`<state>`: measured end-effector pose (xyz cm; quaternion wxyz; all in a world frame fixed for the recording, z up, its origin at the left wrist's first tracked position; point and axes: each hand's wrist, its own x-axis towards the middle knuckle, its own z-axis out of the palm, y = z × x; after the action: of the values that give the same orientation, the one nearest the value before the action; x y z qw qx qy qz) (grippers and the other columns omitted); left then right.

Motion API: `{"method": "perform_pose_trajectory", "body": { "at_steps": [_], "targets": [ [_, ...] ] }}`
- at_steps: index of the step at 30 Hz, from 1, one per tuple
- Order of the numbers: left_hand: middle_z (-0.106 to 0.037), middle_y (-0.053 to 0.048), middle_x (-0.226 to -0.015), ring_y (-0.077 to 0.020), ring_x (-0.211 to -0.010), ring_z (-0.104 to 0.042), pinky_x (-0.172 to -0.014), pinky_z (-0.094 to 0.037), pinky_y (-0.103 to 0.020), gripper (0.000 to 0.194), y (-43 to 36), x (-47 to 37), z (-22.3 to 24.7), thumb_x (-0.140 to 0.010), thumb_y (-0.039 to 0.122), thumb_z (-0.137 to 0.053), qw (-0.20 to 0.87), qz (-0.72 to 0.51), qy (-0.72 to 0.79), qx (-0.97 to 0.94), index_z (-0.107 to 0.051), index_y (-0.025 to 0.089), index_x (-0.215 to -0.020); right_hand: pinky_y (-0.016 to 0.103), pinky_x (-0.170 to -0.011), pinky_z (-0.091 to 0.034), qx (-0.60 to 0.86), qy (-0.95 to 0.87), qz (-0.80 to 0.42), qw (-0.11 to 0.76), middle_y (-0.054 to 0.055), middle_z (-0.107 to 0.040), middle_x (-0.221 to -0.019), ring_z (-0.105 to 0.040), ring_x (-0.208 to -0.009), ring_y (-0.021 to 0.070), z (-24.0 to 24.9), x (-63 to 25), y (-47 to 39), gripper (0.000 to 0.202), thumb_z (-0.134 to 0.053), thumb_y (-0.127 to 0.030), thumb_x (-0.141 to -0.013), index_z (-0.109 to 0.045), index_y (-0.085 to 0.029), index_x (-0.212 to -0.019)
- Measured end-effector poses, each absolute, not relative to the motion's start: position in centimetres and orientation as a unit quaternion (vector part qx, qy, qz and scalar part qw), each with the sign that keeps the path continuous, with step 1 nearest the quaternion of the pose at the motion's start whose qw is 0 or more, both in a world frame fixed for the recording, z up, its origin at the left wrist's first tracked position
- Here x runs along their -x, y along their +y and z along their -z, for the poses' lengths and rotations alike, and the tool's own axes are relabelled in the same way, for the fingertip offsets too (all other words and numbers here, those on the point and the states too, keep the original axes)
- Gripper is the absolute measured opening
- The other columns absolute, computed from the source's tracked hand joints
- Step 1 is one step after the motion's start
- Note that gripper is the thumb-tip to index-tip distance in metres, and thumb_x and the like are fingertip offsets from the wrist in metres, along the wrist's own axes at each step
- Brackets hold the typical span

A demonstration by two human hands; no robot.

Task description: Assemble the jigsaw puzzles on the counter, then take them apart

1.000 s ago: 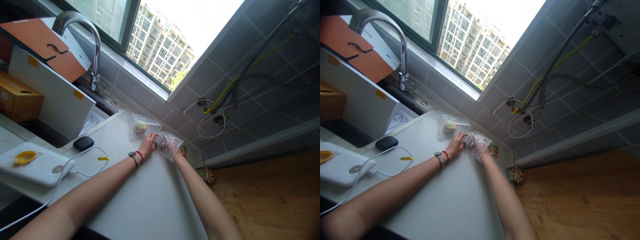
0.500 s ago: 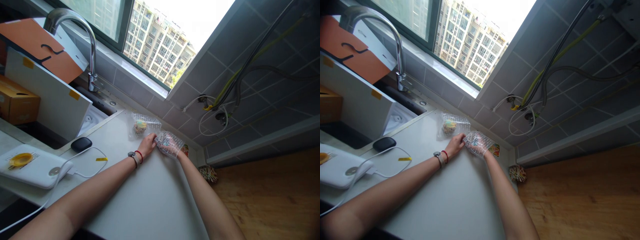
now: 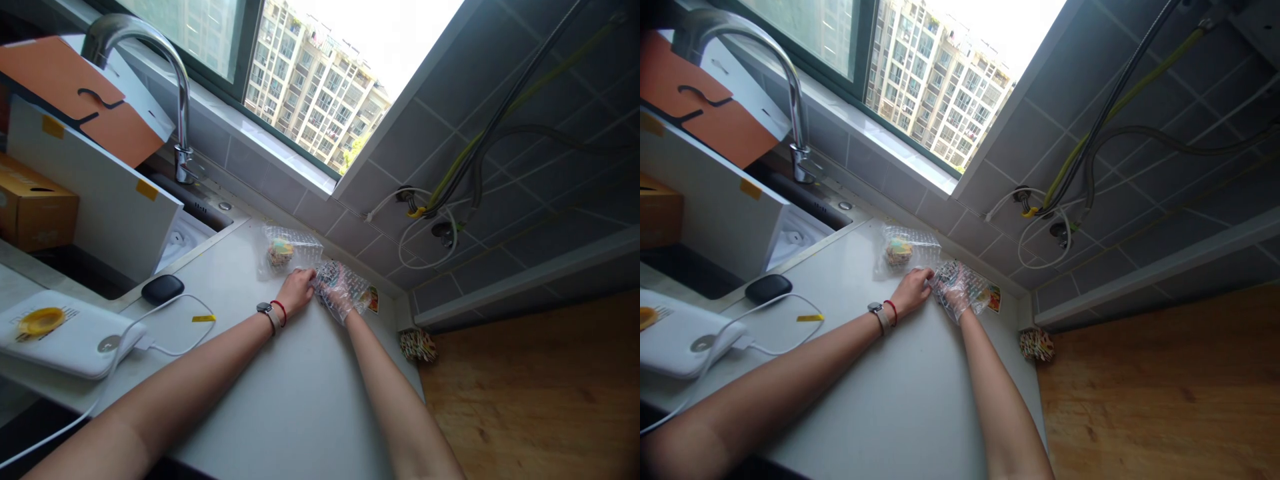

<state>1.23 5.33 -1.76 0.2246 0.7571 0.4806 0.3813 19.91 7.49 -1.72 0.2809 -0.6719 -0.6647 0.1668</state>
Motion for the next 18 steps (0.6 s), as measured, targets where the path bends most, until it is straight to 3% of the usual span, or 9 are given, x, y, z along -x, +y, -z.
{"method": "perform_pose_trajectory", "body": {
  "at_steps": [3,7,10,14,18],
  "targets": [
    [-0.073,-0.015,-0.117,-0.0322,-0.117,-0.065,-0.103,-0.052,-0.045,0.037,5.1,-1.3,1.7,-0.083,0.013,-0.064,0.222,-0.367,0.463,-0.776,-0.065,0.018,-0.120,0.051,-0.115,-0.045,0.691,-0.626,-0.166,0.320,0.017,-0.061,-0.145,-0.056,-0.137,0.0329,1.7,-19.6,7.9,0.085,-0.077,-0.053,-0.077,-0.047,-0.019,-0.148],
    [-0.061,-0.020,-0.143,-0.0403,-0.142,-0.049,-0.116,-0.040,-0.057,0.063,4.9,-1.5,2.2,-0.081,0.017,-0.069,0.218,-0.349,0.431,-0.803,-0.054,0.015,-0.142,0.049,-0.119,-0.040,0.724,-0.595,-0.147,0.316,0.021,-0.050,-0.156,-0.048,-0.144,0.0326,1.9,-19.4,9.2,0.080,-0.073,-0.043,-0.081,-0.043,-0.013,-0.148],
    [-0.053,-0.020,-0.152,-0.0371,-0.142,-0.049,-0.118,-0.041,-0.054,0.073,5.1,-1.6,2.7,-0.083,0.018,-0.066,0.203,-0.381,0.419,-0.799,-0.042,0.014,-0.151,0.048,-0.123,-0.031,0.746,-0.579,-0.130,0.302,0.022,-0.048,-0.156,-0.041,-0.148,0.0311,2.0,-19.0,10.5,0.078,-0.070,-0.039,-0.086,-0.038,-0.007,-0.150],
    [-0.058,-0.018,-0.141,-0.0325,-0.131,-0.057,-0.112,-0.049,-0.050,0.060,5.6,-1.6,3.1,-0.086,0.018,-0.059,0.197,-0.448,0.426,-0.761,-0.046,0.015,-0.145,0.052,-0.125,-0.024,0.759,-0.581,-0.115,0.271,0.020,-0.054,-0.150,-0.037,-0.149,0.0307,1.5,-18.1,12.6,0.074,-0.065,-0.040,-0.092,-0.036,-0.005,-0.151],
    [-0.061,-0.014,-0.132,-0.0312,-0.125,-0.060,-0.110,-0.050,-0.049,0.045,5.9,-1.6,3.1,-0.088,0.017,-0.056,0.205,-0.459,0.421,-0.755,-0.055,0.018,-0.133,0.053,-0.124,-0.029,0.731,-0.635,-0.118,0.223,0.016,-0.059,-0.147,-0.044,-0.146,0.0331,0.0,-18.3,13.5,0.072,-0.063,-0.051,-0.093,-0.044,-0.014,-0.151]
  ]
}}
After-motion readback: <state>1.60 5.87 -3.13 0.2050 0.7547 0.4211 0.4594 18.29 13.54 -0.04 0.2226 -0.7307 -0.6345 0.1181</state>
